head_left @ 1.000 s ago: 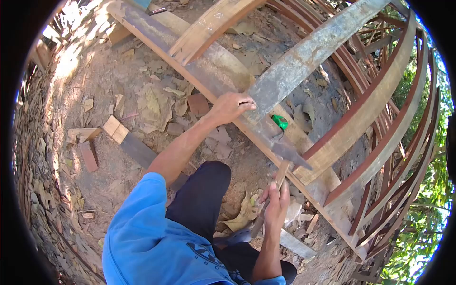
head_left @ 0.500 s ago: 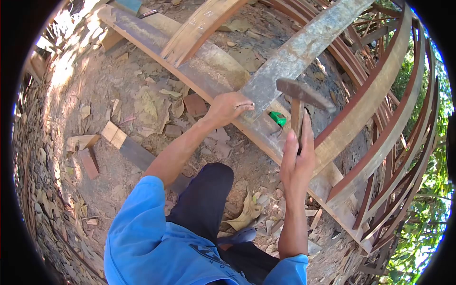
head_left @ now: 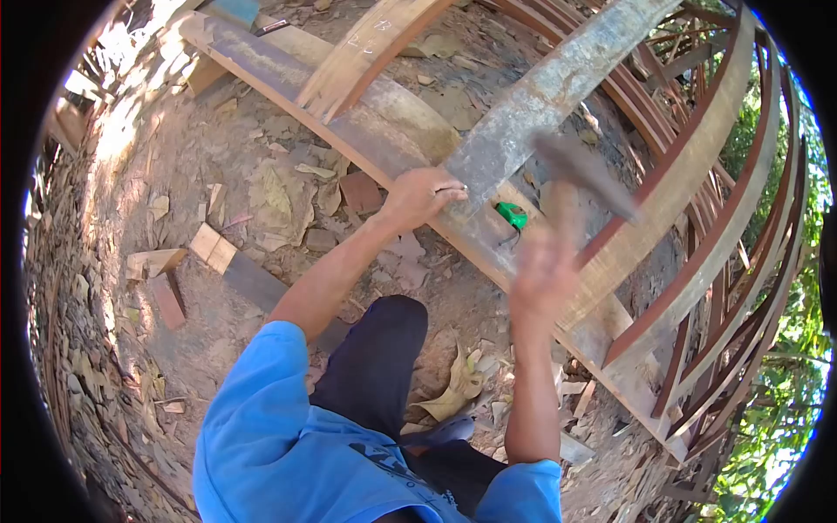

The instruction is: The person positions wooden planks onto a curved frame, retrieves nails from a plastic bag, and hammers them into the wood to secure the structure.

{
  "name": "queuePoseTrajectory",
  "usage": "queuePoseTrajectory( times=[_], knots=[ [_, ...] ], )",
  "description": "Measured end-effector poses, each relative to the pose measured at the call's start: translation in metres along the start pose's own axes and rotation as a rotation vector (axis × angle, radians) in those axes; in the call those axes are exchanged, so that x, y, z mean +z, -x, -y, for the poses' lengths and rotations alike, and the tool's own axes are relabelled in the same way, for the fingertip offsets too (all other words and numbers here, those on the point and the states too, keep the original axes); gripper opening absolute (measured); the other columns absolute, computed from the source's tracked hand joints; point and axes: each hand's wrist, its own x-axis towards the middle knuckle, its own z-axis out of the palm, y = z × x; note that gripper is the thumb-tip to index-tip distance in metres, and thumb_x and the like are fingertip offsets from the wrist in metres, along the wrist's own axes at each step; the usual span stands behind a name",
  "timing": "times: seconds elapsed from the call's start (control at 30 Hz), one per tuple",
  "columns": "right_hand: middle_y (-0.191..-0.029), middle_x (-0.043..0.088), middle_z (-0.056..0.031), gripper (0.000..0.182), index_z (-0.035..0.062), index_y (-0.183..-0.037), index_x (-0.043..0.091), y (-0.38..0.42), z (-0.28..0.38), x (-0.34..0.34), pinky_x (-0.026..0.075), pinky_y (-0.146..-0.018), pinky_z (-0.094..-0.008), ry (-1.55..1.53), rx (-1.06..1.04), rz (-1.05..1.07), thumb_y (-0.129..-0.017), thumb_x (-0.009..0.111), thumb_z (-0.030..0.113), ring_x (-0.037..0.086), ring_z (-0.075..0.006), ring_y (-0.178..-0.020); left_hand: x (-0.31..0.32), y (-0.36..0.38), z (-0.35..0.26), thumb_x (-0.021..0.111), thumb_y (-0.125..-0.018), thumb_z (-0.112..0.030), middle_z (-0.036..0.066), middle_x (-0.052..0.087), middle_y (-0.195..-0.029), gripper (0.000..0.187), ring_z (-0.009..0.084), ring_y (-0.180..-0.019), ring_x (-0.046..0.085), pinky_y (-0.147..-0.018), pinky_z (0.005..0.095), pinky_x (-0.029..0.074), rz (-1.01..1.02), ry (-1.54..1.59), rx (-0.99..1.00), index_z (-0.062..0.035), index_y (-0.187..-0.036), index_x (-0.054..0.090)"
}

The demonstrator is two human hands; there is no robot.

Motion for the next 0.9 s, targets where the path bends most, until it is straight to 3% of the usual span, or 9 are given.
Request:
queuePoseTrajectory(
  times=[0.07,0.17,0.27,0.37,0.5,0.57,0.67,0.77,0.9],
  knots=[
    [-0.1,0.072,-0.0235,0.048,0.0071,-0.144,0.049,0.008,-0.016,0.017,0.053,-0.071,-0.0455,0.293,0.09,0.402,-0.1,0.052,0.026,0.071,-0.0325,-0.079,0.006,0.005,0.002,0.068,-0.09,-0.029,0.01,0.072,-0.095,0.022,0.0317,-0.089,0.066,-0.075,0.0414,0.051,0.017,-0.015,0.032,-0.0097,-0.099,0.076],
    [-0.083,0.07,-0.0189,0.047,0.0072,-0.143,0.05,0.027,-0.04,0.016,0.052,-0.062,-0.0421,0.075,0.084,0.189,-0.1,0.054,0.026,0.07,-0.0274,-0.069,-0.008,-0.01,0.01,0.069,-0.089,-0.029,0.011,0.072,-0.098,0.025,0.0291,-0.09,0.068,-0.078,0.0386,0.052,0.077,-0.021,0.064,-0.0092,-0.104,0.075],
    [-0.073,0.067,-0.0149,0.048,0.0043,-0.141,0.051,0.039,-0.048,-0.004,0.051,-0.057,-0.0376,-0.239,0.455,0.208,-0.098,0.058,0.025,0.067,-0.0211,-0.062,-0.037,-0.008,-0.011,0.069,-0.088,-0.041,0.014,0.073,-0.103,0.046,0.0258,-0.093,0.069,-0.084,0.0353,0.052,0.189,0.281,-0.283,-0.0049,-0.117,0.07],
    [-0.071,0.064,-0.0124,0.046,0.0004,-0.136,0.055,0.053,-0.073,-0.008,0.05,-0.056,-0.0329,-0.179,0.63,0.311,-0.096,0.06,0.024,0.064,-0.0155,-0.061,-0.038,-0.036,0.02,0.063,-0.089,-0.051,0.015,0.073,-0.104,0.058,0.0286,-0.095,0.069,-0.085,0.0379,0.052,-0.118,0.141,-0.233,-0.0027,-0.122,0.067],
    [-0.072,0.063,-0.0145,0.044,-0.0028,-0.127,0.061,0.06,-0.103,0.003,0.052,-0.062,-0.0363,0.028,0.495,0.27,-0.094,0.065,0.025,0.067,-0.0224,-0.067,-0.027,-0.067,0.022,0.053,-0.089,-0.069,0.02,0.071,-0.101,0.073,0.0353,-0.101,0.067,-0.088,0.044,0.05,0.314,-0.072,-0.256,-0.0019,-0.114,0.069],
    [-0.076,0.063,-0.0157,0.043,-0.0029,-0.125,0.063,0.065,-0.122,0.007,0.052,-0.065,-0.0385,0.217,0.179,0.198,-0.092,0.068,0.026,0.067,-0.0266,-0.071,-0.019,-0.068,0.028,0.05,-0.09,-0.071,0.022,0.069,-0.107,0.075,0.0366,-0.105,0.066,-0.092,0.045,0.049,0.346,-0.165,-0.283,-0.0047,-0.119,0.067],
    [-0.087,0.064,-0.0183,0.045,-0.0032,-0.124,0.064,0.067,-0.114,0.005,0.053,-0.071,-0.0409,0.517,0.206,0.194,-0.09,0.071,0.027,0.067,-0.0315,-0.081,-0.013,-0.07,0.036,0.045,-0.09,-0.074,0.023,0.069,-0.108,0.078,0.0384,-0.105,0.065,-0.093,0.0468,0.048,0.377,-0.203,-0.273,-0.0063,-0.121,0.066],
    [-0.095,0.063,-0.0192,0.045,-0.0023,-0.124,0.064,0.032,-0.076,0.001,0.053,-0.075,-0.0391,0.338,0.201,0.077,-0.091,0.07,0.028,0.066,-0.0305,-0.086,-0.021,-0.07,0.029,0.043,-0.09,-0.075,0.024,0.069,-0.107,0.078,0.0392,-0.105,0.065,-0.092,0.0471,0.048,0.375,-0.239,-0.261,-0.0064,-0.119,0.067],
    [-0.116,0.065,-0.0177,0.063,-0.0091,-0.141,0.045,-0.048,-0.078,0.075,0.051,-0.086,-0.0349,-0.492,0.353,-0.133,-0.1,0.058,0.037,0.065,-0.0235,-0.096,-0.02,-0.068,0.03,0.045,-0.086,-0.08,0.025,0.069,-0.096,0.086,0.0399,-0.099,0.066,-0.089,0.0478,0.049,0.341,-0.185,-0.259,0.0007,-0.096,0.071]
  ],
)
